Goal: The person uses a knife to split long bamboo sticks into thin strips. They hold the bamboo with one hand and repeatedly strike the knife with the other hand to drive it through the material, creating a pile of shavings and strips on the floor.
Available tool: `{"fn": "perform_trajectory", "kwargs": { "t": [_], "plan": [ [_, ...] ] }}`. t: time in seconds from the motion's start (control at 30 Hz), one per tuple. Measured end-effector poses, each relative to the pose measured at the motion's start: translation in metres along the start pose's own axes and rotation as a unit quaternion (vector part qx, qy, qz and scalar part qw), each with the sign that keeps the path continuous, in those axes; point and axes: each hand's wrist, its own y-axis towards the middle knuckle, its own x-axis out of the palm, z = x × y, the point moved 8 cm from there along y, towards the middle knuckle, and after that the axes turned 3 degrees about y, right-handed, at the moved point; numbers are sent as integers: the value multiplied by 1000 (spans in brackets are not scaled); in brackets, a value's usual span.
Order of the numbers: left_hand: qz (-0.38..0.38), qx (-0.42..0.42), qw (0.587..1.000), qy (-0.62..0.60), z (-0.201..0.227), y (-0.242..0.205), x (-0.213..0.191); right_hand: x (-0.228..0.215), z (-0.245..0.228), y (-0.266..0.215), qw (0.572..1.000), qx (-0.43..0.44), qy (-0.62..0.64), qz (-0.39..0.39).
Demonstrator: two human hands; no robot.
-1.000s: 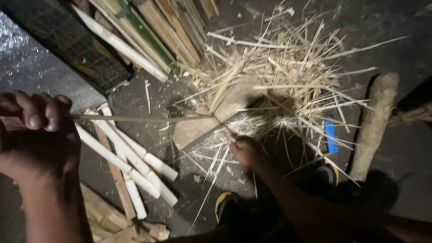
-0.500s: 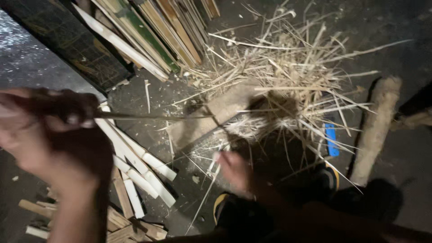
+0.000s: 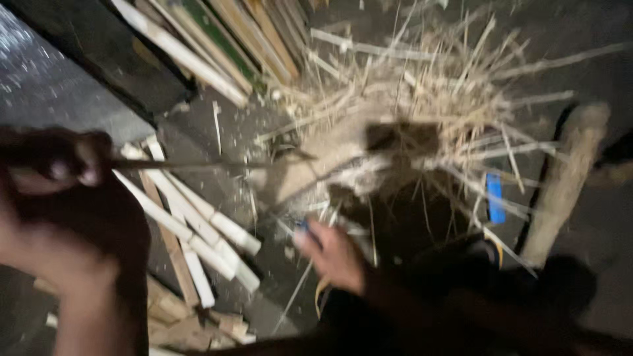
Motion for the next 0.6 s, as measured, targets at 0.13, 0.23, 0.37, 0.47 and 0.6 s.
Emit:
{"fn": "perform_trajectory", "kwargs": {
  "t": [0.13,0.23,0.37,0.47,0.6],
  "plan": [
    [15,-1,998,-55,0,11,-17,-33,178,72,982,131,0,139],
    [36,21,995,-88,-15,27,-35,-57,260,87,974,152,37,162],
    [-17,113,885,451,-121,13,20,-59,293,80,968,192,136,92],
    [-64,-228,949,208,-231,-57,58,-35,296,63,948,228,201,96],
    [-113,-189,915,339,-194,-26,32,-21,284,41,916,291,268,69]
  ]
}}
